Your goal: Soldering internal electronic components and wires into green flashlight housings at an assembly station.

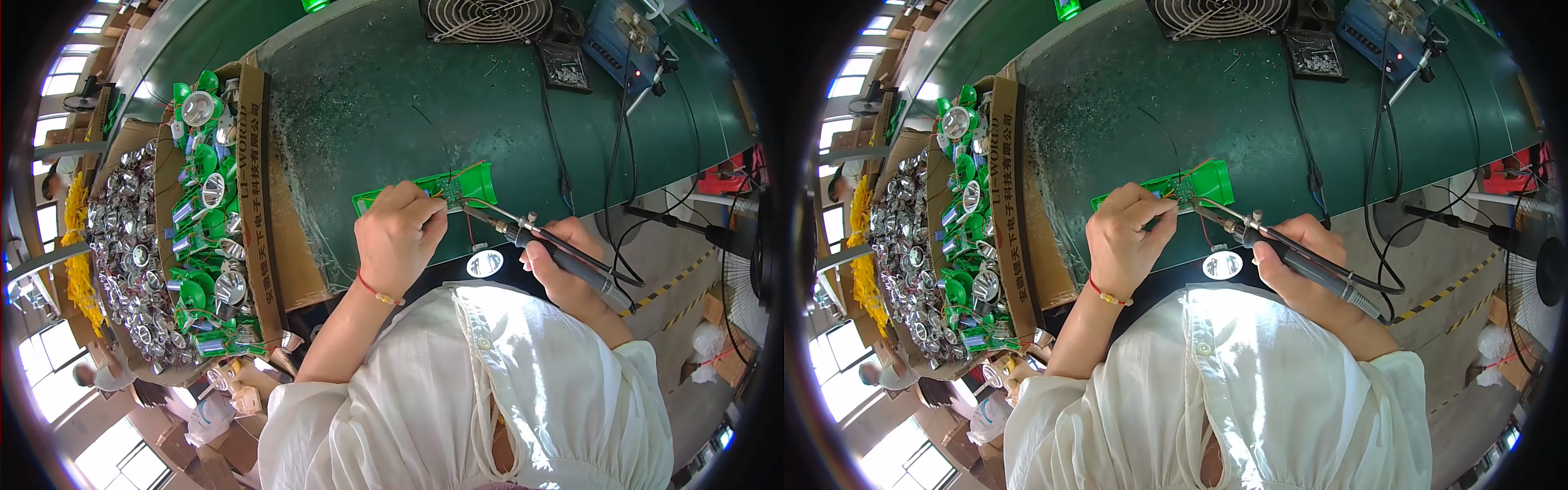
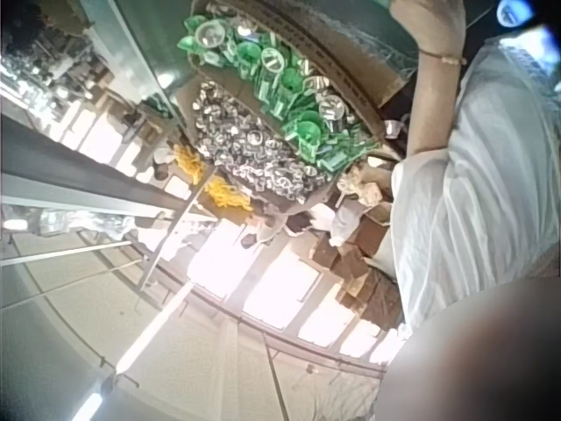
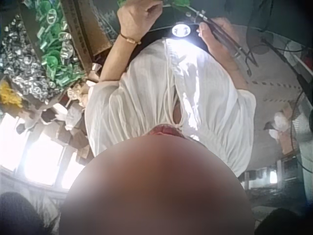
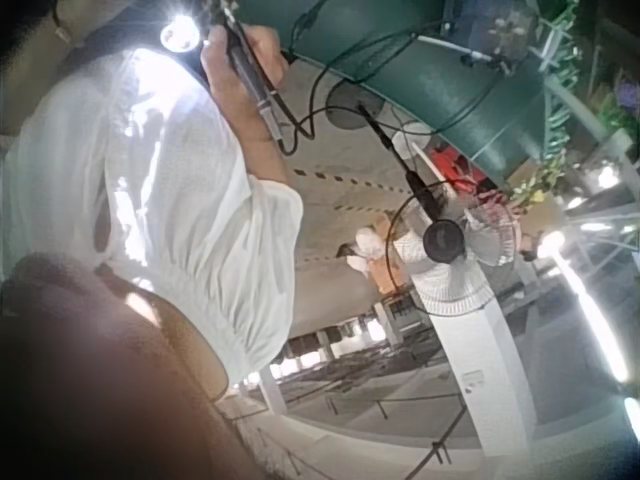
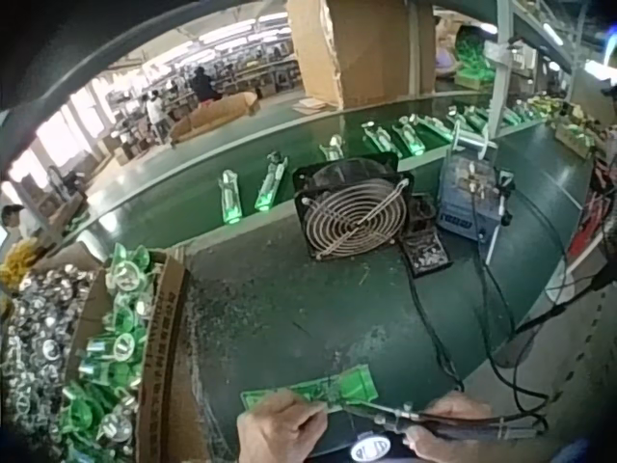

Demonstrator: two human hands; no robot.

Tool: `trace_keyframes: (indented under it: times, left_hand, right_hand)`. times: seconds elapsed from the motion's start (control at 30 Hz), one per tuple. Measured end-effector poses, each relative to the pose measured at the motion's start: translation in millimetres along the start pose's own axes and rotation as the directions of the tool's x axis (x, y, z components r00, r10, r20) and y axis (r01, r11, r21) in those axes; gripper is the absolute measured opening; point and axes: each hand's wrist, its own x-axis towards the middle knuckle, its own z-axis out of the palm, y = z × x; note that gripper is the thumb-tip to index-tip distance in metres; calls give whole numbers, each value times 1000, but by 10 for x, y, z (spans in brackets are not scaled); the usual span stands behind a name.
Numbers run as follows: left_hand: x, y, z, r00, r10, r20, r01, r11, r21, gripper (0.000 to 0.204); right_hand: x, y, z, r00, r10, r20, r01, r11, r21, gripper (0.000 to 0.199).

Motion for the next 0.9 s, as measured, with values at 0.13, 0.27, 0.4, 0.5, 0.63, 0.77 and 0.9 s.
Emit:
trace_keyframes:
  times: [0.13,0.27,0.4,0.5,0.63,0.77,0.9]
  left_hand:
    - [-6,9,25,1000,-5,14,6,1000,-15,11]
    - [-4,-5,19,1000,-8,30,9,1000,-8,11]
    - [19,43,-12,999,-15,38,14,1000,22,9]
    - [50,60,-38,999,-14,45,12,999,45,7]
    - [70,78,-154,991,-8,130,-4,996,87,10]
    - [276,139,-458,970,105,219,-162,951,264,47]
    - [211,-198,-527,886,-133,444,-81,899,430,44]
  right_hand:
    - [-50,-24,-29,997,31,-72,-24,994,105,17]
    - [-25,29,-56,989,-20,-147,49,979,200,19]
    - [5,25,-114,974,-85,-209,132,965,224,17]
    - [80,47,-97,948,-120,-295,187,960,208,20]
    - [150,69,-190,954,-88,-288,151,967,206,16]
    - [184,148,-348,929,-93,-358,169,968,187,16]
    - [281,136,-354,913,-82,-399,161,973,167,16]
